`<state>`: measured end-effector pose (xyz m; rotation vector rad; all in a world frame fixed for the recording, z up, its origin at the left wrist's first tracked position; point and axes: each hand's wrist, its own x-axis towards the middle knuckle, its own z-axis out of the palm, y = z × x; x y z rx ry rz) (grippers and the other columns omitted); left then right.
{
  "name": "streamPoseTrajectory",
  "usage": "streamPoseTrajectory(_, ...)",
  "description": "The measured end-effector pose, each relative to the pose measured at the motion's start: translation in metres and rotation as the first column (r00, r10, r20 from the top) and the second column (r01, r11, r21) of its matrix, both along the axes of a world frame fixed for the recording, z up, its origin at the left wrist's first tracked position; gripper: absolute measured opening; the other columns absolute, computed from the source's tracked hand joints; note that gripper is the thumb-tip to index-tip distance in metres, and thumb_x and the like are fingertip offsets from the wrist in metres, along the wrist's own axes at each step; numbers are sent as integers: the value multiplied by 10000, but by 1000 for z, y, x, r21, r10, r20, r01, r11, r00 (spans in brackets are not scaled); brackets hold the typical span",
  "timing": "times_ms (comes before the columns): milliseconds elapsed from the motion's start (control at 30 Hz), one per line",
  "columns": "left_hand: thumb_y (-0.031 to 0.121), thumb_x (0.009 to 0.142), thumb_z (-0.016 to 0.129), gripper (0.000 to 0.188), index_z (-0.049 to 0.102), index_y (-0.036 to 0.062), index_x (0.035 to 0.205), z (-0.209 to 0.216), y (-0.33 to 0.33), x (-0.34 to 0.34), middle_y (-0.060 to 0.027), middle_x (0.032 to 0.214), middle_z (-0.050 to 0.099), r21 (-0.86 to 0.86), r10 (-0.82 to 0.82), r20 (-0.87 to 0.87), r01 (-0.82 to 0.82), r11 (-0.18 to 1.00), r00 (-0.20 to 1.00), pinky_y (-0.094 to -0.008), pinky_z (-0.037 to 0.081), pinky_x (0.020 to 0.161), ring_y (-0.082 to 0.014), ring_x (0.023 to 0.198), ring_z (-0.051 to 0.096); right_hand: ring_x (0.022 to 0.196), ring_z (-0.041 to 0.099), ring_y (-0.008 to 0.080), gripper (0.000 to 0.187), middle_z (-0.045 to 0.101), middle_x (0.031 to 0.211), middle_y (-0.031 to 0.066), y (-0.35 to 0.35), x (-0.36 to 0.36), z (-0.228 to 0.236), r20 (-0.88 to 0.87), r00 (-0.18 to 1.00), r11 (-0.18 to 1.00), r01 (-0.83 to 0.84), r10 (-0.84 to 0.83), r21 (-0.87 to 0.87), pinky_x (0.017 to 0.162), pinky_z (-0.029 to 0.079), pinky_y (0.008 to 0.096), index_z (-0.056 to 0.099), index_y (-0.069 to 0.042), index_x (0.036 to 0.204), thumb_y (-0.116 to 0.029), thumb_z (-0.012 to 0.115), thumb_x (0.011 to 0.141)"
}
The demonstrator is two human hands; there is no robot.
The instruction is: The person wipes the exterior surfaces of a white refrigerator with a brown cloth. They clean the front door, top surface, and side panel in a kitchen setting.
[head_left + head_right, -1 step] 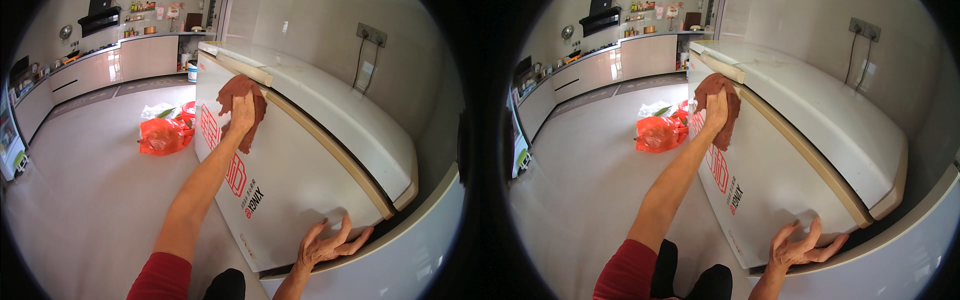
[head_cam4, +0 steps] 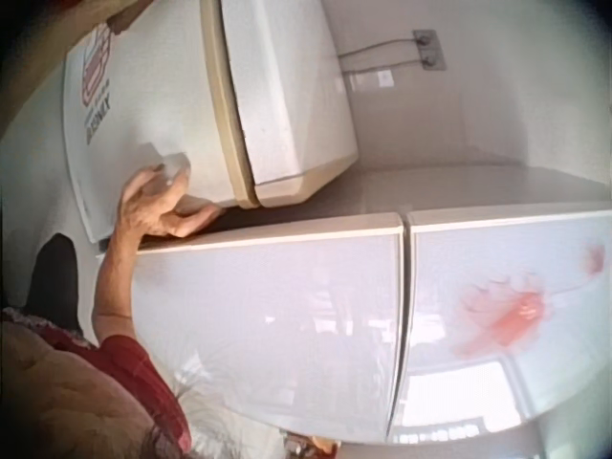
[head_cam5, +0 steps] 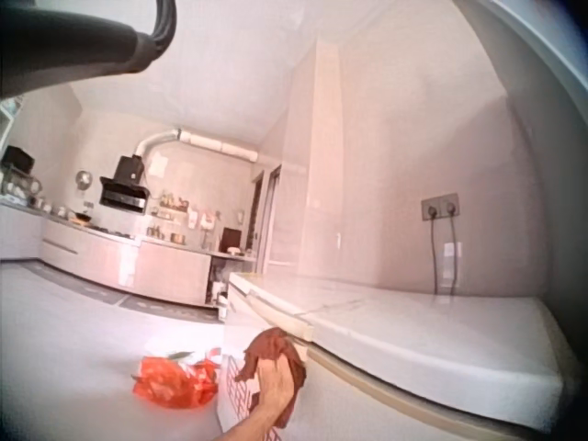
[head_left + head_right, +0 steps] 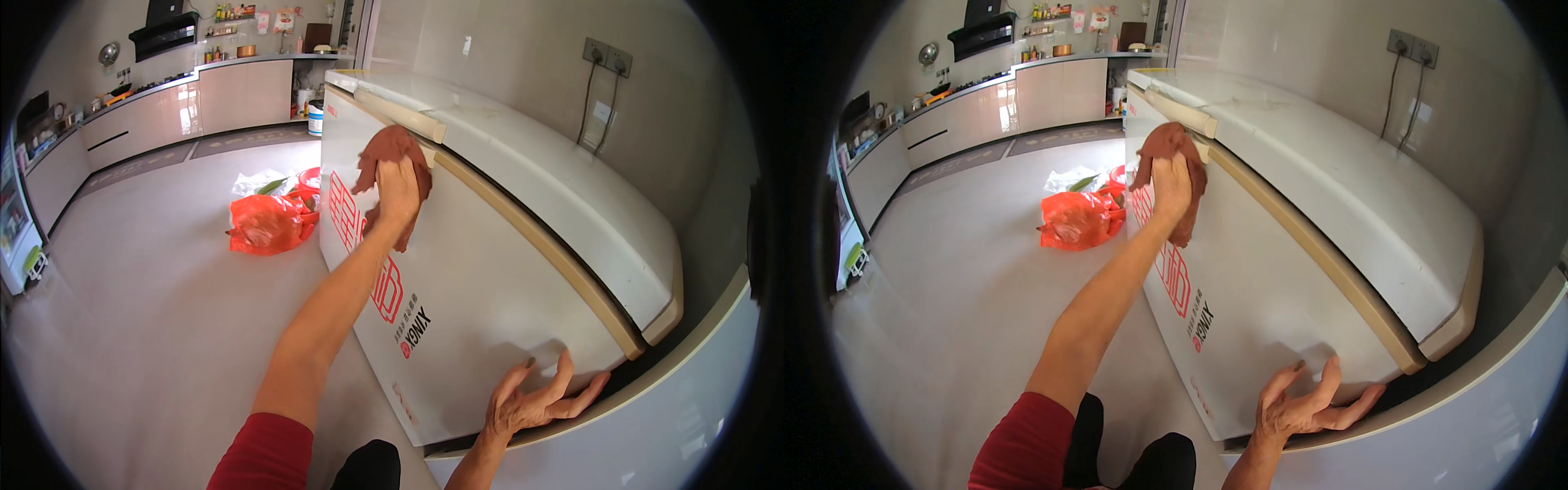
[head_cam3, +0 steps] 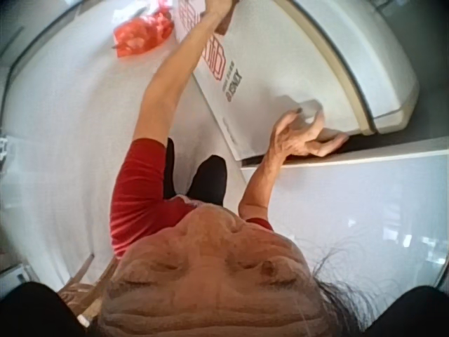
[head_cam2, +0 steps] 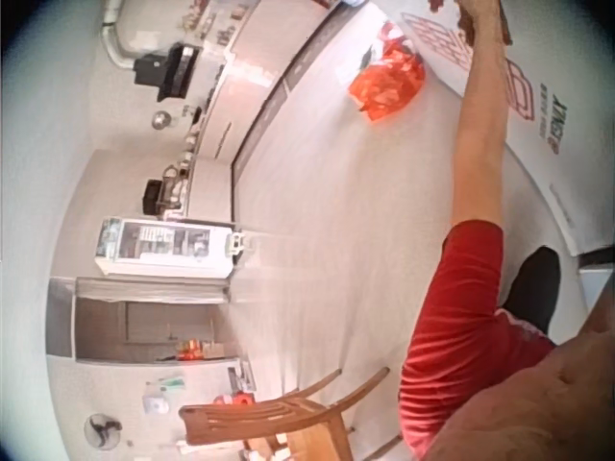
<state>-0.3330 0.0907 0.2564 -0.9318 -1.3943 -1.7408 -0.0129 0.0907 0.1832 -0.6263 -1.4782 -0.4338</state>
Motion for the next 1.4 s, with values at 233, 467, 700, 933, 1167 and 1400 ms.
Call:
streamPoseTrajectory(233,48,875,511,80,534,19,946,-9,26,1,-88,936,558,205,283,-114,-257,945,952,-327,428,657,-213,814,529,1336,260,434,444,201,1452,232,-4,-1,-2,-3,1000,1000,2,-2,-30,1049,322,540,547,-51,1195,-5,555,754)
streamPoseTrajectory(467,128,805,568,70,596,77,845,32,9,-17,-113,778,606,-107,283,-348,-337,935,894,-410,438,653,-324,776,575,1346,234,447,445,163,1469,267,1,2,-4,51,997,998,58,-57,-18,1053,318,551,498,-54,1235,-26,545,793)
streamPoseTrajectory(700,194,848,523,183,622,45,883,31,16,-79,-166,792,608,139,507,-597,-543,828,621,-463,402,796,-371,804,567,1347,243,425,460,176,1480,246,-3,4,-4,116,971,978,210,-207,-11,1061,322,538,468,-78,1278,-90,502,819)
streamPoseTrajectory(933,109,852,447,251,528,-103,961,20,17,-160,-293,1030,538,-534,146,-141,-199,822,979,-474,379,894,-422,1031,490,1338,283,424,437,237,1464,259,-1,-6,-1,130,891,895,411,-435,172,1064,313,536,444,-63,1316,-238,448,916)
streamPoseTrajectory(1167,104,888,451,295,466,-16,1157,-60,129,-334,-227,1200,471,-313,346,-182,-388,867,920,-493,270,1016,-400,1208,379,1355,287,376,461,257,1491,198,-2,-5,-7,135,818,827,539,-559,158,1057,321,493,423,-98,1348,-294,434,931)
streamPoseTrajectory(1400,151,780,555,108,602,77,843,-68,89,-234,-177,866,573,-200,208,-189,-245,949,960,-500,338,908,-390,968,515,1368,279,347,499,261,1502,167,10,-5,-15,96,741,739,634,-665,229,1094,279,476,396,-128,1377,-319,427,917)
